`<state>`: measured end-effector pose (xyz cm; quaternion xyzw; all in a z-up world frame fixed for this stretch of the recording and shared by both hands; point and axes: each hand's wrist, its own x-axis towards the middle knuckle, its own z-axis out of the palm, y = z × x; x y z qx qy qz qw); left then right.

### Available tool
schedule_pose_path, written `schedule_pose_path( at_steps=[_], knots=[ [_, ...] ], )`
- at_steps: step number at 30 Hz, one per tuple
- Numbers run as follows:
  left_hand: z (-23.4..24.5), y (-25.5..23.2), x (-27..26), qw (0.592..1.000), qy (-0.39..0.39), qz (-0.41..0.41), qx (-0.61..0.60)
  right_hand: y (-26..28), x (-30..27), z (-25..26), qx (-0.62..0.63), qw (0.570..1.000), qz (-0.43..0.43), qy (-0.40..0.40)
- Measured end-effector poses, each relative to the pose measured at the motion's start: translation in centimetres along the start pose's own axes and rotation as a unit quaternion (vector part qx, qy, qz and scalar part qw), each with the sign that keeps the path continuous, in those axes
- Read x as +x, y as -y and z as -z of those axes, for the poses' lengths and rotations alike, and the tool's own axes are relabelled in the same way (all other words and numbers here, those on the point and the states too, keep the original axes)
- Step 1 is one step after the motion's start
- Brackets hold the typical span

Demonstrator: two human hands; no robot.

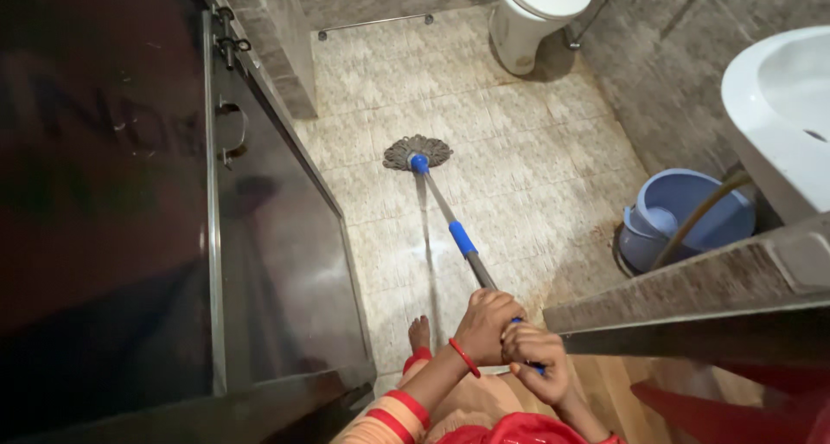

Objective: The person mops a tiled bathroom floor using a mop with a blue handle, repeatedly pushing and pulling the mop head across the surface and around bathroom fixtures.

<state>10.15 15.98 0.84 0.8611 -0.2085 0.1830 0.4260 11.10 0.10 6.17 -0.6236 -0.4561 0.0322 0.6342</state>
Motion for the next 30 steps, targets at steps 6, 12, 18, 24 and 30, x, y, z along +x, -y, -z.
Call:
schedule_pose_path(
  at_steps=[6, 12, 18, 24, 30],
  knots=[
    [0.9, -0.4, 1.8, 0.986, 0.039, -0.073, -0.145, 2.6, 1.5, 0.6, 0.069, 0.997, 0.045, -0.007],
    [-0.5, 4.3, 2.9, 0.986, 0.043, -0.123, -0.102, 0.3, 3.4, -0.2, 0.026, 0.999, 0.019, 0.005],
    [0.2, 12.4, 7.6, 0.984, 0.035, -0.141, -0.104, -7.2, 9.2, 1.0, 0.024, 0.998, 0.050, 0.012],
    [3.1, 21.0, 11.7, 0.984, 0.071, -0.132, -0.100, -14.1, 16.3, 0.8, -0.007, 0.999, 0.043, 0.013],
    [5.3, 27.2, 14.7, 0.992, 0.032, -0.070, -0.103, -20.9, 21.1, 1.3, -0.026, 1.000, 0.010, 0.006]
  ],
)
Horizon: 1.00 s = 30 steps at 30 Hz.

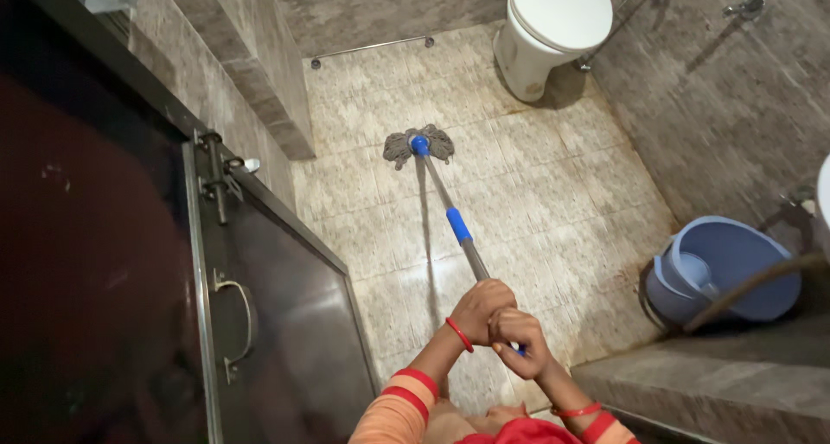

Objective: The person mops a tiled bathroom floor using a mop with a blue handle, repeatedly pushing and pulling the mop head across the surface and around bathroom fixtures.

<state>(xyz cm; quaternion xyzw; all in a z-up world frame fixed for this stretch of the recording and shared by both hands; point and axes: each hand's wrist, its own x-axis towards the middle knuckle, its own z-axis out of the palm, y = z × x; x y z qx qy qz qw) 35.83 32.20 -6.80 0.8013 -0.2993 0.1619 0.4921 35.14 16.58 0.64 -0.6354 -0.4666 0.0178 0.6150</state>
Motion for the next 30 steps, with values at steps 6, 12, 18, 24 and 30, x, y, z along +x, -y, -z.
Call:
schedule_pose_path(
  at_steps=[6, 12, 18, 24, 30],
  knots=[
    [1.5, 2.2, -1.1, 0.999, 0.040, 0.025, 0.001, -2.4, -0.2, -2.3, -0.032, 0.999, -0.030, -0.020],
    [-1.7, -1.7, -3.6, 0.997, 0.057, 0.041, 0.020, 0.6, -5.4, -2.8, 0.006, 0.997, -0.063, -0.044],
    [-7.6, -9.5, -7.0, 0.997, 0.052, 0.047, 0.017, 7.1, -13.2, -1.7, 0.000, 0.998, -0.059, -0.034],
    [-12.2, -17.6, -8.8, 0.999, 0.035, 0.034, 0.001, 14.5, -18.7, 0.0, 0.025, 0.999, -0.035, -0.032],
    [-12.7, -23.8, -6.2, 0.999, 0.026, 0.042, -0.013, 21.6, -18.6, 2.6, 0.082, 0.996, 0.010, -0.042]
  ],
)
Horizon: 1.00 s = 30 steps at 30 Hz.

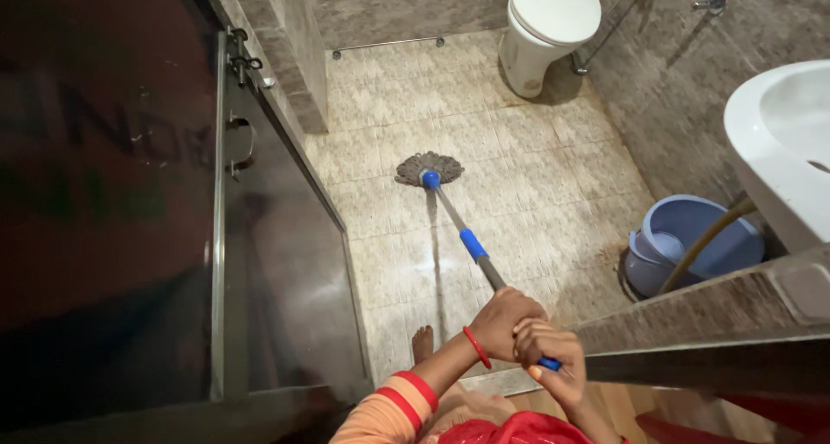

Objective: The person mops a tiled bathroom floor using a mop with a blue handle, repeatedly pushing and pulling the mop head across the surface and around bathroom fixtures.

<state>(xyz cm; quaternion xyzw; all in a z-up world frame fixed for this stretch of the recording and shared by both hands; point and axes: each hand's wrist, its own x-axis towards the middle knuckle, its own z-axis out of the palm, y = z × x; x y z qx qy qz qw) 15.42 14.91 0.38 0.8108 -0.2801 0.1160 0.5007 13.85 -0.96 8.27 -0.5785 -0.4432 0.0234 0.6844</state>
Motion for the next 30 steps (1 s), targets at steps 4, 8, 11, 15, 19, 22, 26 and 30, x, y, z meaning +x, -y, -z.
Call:
schedule_pose_path(
  at_steps=[4, 8, 11, 15, 19, 22, 26, 30],
  knots=[
    [1.0, -0.5, 0.6, 0.998, 0.031, -0.049, -0.013, 0.5, 1.0, -0.7, -0.048, 0.998, 0.024, 0.025],
    [1.3, 0.7, 0.2, 0.998, 0.015, -0.058, 0.037, -2.0, 1.5, -1.7, -0.037, 0.997, 0.054, 0.031],
    [1.7, 2.9, 1.0, 0.996, -0.016, -0.079, 0.035, -4.7, 2.0, -1.1, -0.051, 0.997, 0.049, 0.022],
    [3.1, 8.1, 2.6, 0.993, -0.026, -0.112, -0.012, -8.1, 5.2, -0.9, -0.076, 0.996, 0.039, 0.025],
    [4.8, 14.3, 4.6, 0.994, -0.006, -0.112, 0.014, -12.2, 9.3, -0.6, -0.100, 0.994, 0.031, 0.028],
    [6.8, 18.2, 6.3, 0.994, -0.010, -0.110, 0.027, -15.4, 12.6, -0.2, -0.112, 0.993, 0.024, 0.031],
    [9.6, 22.7, 8.4, 0.996, 0.004, -0.091, 0.022, -20.1, 16.1, 0.1, -0.134, 0.991, 0.014, 0.025],
    [10.8, 27.1, 9.7, 0.996, 0.051, -0.061, 0.046, -24.2, 17.6, 0.2, -0.166, 0.986, 0.002, 0.022]
  ],
)
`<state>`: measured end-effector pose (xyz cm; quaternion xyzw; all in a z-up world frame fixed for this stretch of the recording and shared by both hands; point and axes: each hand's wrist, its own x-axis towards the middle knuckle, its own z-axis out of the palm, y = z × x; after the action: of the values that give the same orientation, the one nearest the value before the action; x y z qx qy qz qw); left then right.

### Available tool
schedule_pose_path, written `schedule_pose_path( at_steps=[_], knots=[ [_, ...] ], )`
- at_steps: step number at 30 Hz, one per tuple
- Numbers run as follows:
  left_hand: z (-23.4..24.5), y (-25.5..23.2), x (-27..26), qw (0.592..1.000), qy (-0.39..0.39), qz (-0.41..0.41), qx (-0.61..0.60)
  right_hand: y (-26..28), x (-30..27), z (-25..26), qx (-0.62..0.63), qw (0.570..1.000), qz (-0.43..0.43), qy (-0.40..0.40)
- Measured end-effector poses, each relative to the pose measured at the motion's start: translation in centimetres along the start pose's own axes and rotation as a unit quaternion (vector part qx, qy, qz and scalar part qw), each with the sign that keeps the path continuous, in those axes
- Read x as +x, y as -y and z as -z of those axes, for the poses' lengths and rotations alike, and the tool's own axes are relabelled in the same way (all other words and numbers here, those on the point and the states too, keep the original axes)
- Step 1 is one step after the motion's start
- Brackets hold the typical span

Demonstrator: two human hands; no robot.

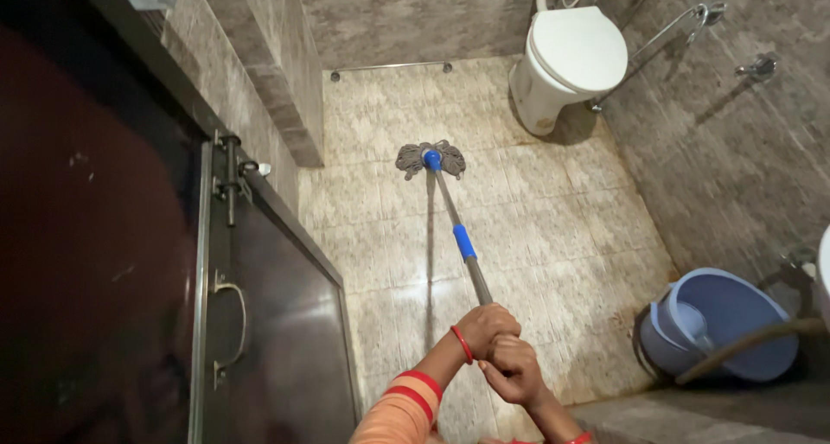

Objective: The person mops a tiled bathroom floor using a mop with a blue handle, repeatedly pushing and pulling the mop head across the surface and around bathroom fixtures.

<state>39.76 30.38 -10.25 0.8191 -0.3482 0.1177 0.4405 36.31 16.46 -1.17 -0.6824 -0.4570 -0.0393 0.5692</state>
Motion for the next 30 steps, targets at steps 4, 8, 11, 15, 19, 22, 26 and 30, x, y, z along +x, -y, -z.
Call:
schedule_pose_path(
  at_steps=[4, 8, 11, 15, 19, 22, 26, 30],
  knots=[
    [-0.7, 1.7, -0.8, 1.000, 0.005, 0.008, -0.003, -1.4, -0.9, -0.7, 0.001, 1.000, -0.017, -0.013],
    [-2.3, 0.0, -1.9, 0.999, 0.036, 0.003, 0.005, -0.5, -4.0, -0.7, -0.004, 1.000, -0.020, -0.021],
    [-3.7, -3.4, -2.7, 0.999, 0.041, -0.002, 0.005, 1.3, -7.6, -0.5, 0.008, 0.999, -0.026, -0.042],
    [-6.2, -9.2, -4.3, 0.999, 0.034, 0.008, -0.013, 4.3, -12.4, 0.5, 0.031, 0.998, -0.034, -0.034],
    [-9.1, -15.3, -5.3, 0.998, 0.061, 0.019, -0.002, 9.9, -17.0, 2.1, 0.028, 0.997, -0.050, -0.046],
    [-10.9, -20.4, -5.9, 0.999, 0.048, 0.003, -0.012, 14.4, -19.6, 3.5, 0.036, 0.997, -0.037, -0.060],
    [-11.2, -25.6, -4.8, 0.997, -0.010, -0.039, -0.071, 19.7, -19.9, 6.0, 0.083, 0.994, -0.017, -0.070],
    [-10.9, -27.9, -3.5, 0.998, 0.004, -0.034, -0.062, 22.9, -19.2, 8.1, 0.096, 0.994, -0.006, -0.057]
  ],
)
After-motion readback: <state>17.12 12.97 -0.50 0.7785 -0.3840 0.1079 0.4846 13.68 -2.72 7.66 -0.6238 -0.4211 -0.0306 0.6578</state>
